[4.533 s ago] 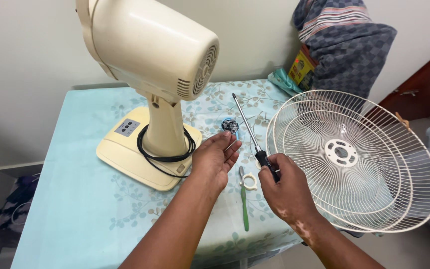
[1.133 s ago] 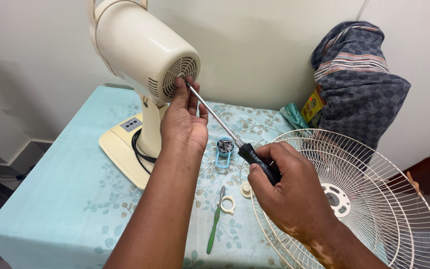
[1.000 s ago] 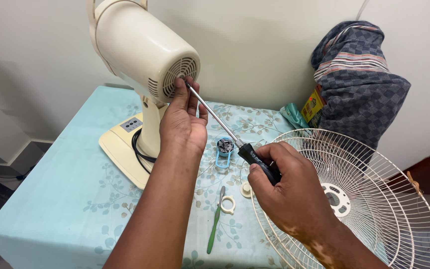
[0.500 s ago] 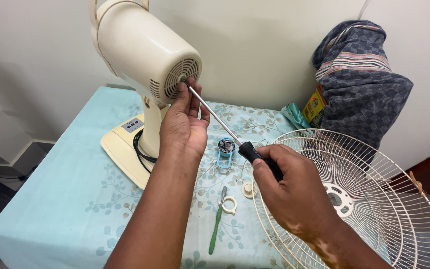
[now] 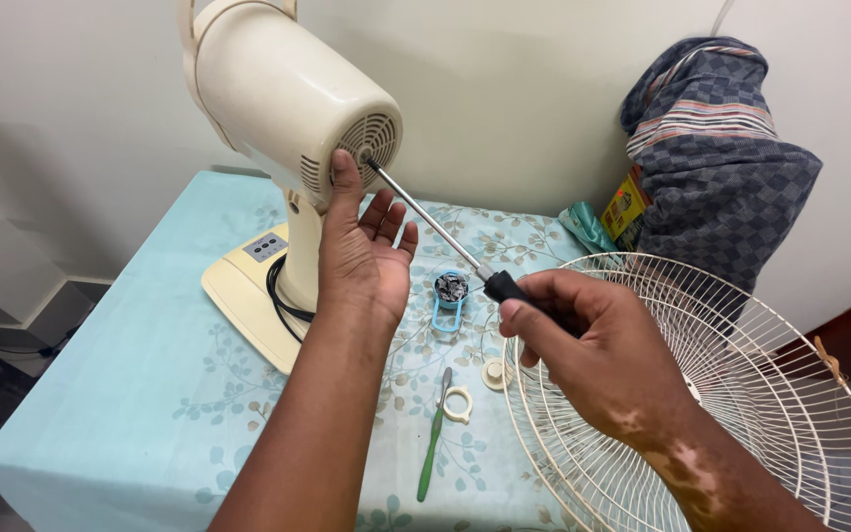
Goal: The person services a pedestal fan on a table. They remove the rear motor housing cover, unscrew the front grille cap with a screwdriver, detach the front grille guard, and work on the blade hub and center cap by hand, reattaching parts of the fan.
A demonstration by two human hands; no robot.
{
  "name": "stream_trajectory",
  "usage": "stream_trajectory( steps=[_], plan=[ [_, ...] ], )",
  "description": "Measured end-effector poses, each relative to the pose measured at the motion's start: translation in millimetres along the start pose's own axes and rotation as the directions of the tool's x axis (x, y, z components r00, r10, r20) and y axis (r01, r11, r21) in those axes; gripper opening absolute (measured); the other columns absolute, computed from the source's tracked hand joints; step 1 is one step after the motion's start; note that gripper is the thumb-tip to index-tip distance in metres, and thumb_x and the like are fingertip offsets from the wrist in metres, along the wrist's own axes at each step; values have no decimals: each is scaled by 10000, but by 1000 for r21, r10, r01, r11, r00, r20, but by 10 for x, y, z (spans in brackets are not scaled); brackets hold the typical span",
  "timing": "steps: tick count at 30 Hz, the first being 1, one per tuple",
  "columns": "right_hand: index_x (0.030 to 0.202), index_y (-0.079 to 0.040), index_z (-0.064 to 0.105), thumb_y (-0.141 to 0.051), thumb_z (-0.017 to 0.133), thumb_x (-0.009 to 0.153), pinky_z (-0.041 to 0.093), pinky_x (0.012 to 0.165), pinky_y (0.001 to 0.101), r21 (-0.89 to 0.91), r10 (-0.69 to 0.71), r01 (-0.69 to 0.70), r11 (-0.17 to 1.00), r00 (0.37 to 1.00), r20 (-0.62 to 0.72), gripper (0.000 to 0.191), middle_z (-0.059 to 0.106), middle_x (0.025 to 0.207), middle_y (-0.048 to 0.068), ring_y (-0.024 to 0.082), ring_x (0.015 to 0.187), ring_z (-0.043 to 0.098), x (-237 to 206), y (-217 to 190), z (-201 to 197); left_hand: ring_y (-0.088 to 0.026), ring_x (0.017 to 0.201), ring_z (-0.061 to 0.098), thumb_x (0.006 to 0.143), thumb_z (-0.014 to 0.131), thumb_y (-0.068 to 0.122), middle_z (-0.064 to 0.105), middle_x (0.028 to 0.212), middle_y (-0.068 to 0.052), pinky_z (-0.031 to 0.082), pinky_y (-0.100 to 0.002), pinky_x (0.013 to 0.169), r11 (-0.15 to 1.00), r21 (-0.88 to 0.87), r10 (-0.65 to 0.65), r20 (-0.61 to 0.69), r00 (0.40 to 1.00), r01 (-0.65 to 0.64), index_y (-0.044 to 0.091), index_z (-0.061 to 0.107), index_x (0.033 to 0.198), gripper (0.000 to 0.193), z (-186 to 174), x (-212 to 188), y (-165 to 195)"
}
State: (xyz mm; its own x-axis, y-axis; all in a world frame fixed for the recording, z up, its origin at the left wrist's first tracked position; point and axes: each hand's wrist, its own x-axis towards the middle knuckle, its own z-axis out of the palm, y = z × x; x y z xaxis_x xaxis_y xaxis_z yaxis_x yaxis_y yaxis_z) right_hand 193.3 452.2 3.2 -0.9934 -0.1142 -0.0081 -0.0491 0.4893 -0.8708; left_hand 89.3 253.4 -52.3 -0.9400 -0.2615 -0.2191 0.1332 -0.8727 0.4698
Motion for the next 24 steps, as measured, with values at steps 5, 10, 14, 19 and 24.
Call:
stream_trajectory(
  steps=[5,10,14,19,24],
  plan=[
    [1030,-39,798,-283,651,1024,416,471,282,-45,56,-55,997,998,6,285,654,712,81,119,565,528,10,-27,-14,-240,1151,545,471,845,718,540,1215,-128,459,-441,962,999,-1,46,119,992,-46,38,457,1332,1163,9,0,27],
    [1009,-59,731,-274,796,806,479,485,251,-97,10,-16,995,998,-55,303,708,720,14,71,586,614,-26,-157,-30,-261,1163,549,544,748,797,551,1242,-154,448,-459,985,998,-55,26,139,990,-19,6,478,1327,1146,-32,-51,121],
    [951,-23,732,-220,794,775,491,475,261,-63,36,-39,997,998,-55,272,716,692,44,84,551,624,-26,-269,-77,-259,1175,559,580,749,784,563,1245,-148,455,-460,994,997,-72,5,141,990,5,-9,485,1323,1119,-23,-77,128],
    [947,-64,794,-317,718,912,350,421,279,-122,126,-134,984,990,-71,266,698,614,64,98,448,476,-37,-333,-70,-246,1188,564,588,751,777,580,1266,-156,452,-450,990,996,-79,-20,126,992,31,-20,483,1327,1119,6,-89,162],
    [938,-56,790,-336,669,947,319,405,300,-121,140,-148,982,988,-72,305,632,590,59,109,425,419,-63,-362,-39,-246,1191,566,583,746,778,586,1279,-162,453,-444,977,996,-73,-32,129,991,42,-12,480,1331,1119,8,-119,190]
  ],
)
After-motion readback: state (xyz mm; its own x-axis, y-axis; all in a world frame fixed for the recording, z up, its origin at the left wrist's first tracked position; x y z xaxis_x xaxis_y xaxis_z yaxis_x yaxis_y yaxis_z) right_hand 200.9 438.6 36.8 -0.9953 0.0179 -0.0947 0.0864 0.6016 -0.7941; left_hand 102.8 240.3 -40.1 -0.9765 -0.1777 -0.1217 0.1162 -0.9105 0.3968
